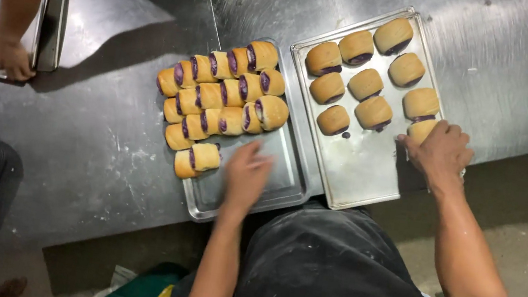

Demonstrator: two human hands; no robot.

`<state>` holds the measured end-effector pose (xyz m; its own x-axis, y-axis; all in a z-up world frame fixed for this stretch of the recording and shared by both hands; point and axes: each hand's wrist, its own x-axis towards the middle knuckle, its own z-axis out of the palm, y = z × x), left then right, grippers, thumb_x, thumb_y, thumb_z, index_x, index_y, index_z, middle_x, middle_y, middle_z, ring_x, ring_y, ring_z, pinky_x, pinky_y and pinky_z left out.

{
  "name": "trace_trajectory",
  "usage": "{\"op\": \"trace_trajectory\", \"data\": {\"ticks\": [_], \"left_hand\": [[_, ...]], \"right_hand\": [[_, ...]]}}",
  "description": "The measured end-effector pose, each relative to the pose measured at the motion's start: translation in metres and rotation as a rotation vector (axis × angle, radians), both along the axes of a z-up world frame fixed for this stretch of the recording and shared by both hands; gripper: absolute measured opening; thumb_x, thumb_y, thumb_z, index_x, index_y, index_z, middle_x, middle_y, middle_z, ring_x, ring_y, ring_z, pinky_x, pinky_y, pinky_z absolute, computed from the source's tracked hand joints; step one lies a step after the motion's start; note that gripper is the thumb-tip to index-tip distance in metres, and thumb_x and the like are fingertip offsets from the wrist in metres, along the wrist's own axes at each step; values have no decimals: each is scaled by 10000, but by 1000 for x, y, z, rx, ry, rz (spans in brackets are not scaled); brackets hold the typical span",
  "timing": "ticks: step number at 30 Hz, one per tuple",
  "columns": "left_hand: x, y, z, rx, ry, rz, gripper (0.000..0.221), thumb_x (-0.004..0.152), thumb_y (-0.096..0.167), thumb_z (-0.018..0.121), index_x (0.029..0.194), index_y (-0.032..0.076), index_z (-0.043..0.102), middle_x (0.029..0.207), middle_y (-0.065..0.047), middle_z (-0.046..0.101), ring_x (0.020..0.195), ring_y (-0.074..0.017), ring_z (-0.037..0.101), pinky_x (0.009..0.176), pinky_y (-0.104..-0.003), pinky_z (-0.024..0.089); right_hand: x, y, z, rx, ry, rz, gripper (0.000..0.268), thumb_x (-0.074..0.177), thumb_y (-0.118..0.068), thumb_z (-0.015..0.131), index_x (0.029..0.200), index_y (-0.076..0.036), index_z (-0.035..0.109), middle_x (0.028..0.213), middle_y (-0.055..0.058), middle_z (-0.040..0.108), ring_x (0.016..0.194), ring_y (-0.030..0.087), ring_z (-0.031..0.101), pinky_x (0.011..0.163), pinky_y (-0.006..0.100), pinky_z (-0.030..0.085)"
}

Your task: Transferring and organizing baked bread rolls between different baking trays on a preparation table.

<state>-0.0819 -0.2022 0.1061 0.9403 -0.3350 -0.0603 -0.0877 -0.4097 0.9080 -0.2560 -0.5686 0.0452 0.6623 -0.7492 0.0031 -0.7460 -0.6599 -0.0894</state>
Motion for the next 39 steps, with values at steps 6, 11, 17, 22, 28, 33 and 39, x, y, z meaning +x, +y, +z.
{"op": "trace_trajectory", "data": {"ticks": [6,11,17,22,28,33,39], "left_hand": [[16,-143,-67,237,-161,-329,621,830,294,809,1324,-21,602,1251,-231,652,1081,-352,669,889,-421,564],[18,-195,-37,621,63,-277,671,770,432,860,1245,32,605,1232,-239,591,1174,-420,578,983,-489,486],[-12,-183,-60,423,19,-337,590,698,332,902,1092,36,580,1067,-198,628,1009,-388,654,854,-465,542],[-35,-156,-17,170,88,-282,655,751,298,869,1265,67,534,1030,-153,669,962,-306,678,839,-421,557],[-33,-52,-8,-187,165,-184,641,929,143,766,1508,77,498,1246,-140,659,1122,-224,673,933,-385,576],[-12,36,0,-495,395,-46,669,832,93,765,1421,87,449,1226,-103,605,1116,-231,652,897,-382,578],[28,79,43,366,-437,-123,736,669,140,890,1317,60,550,1213,-174,568,1153,-396,564,967,-509,500]], "right_hand": [[-3,-5,3,84,25,59,689,776,-533,826,1180,-4,649,1158,206,640,1063,409,628,829,593,503],[-17,-5,13,171,26,284,618,721,-396,847,1219,-88,648,1139,155,648,1074,383,617,778,575,506],[-33,-13,5,448,-407,263,646,788,-264,862,1344,-57,607,1207,200,636,1144,401,602,965,538,517],[-19,4,34,848,-648,176,691,804,-206,863,1403,-50,555,1312,120,636,1217,244,636,1005,416,541],[18,57,54,1138,-691,296,655,825,-130,826,1402,-23,533,1314,90,636,1232,187,629,1082,376,514],[56,137,56,1238,-627,412,659,791,-117,829,1380,-27,547,1267,87,648,1187,187,637,1058,388,529],[122,223,57,811,-598,835,647,756,-169,885,1311,-44,577,1234,162,638,1148,346,626,958,408,523]]}}
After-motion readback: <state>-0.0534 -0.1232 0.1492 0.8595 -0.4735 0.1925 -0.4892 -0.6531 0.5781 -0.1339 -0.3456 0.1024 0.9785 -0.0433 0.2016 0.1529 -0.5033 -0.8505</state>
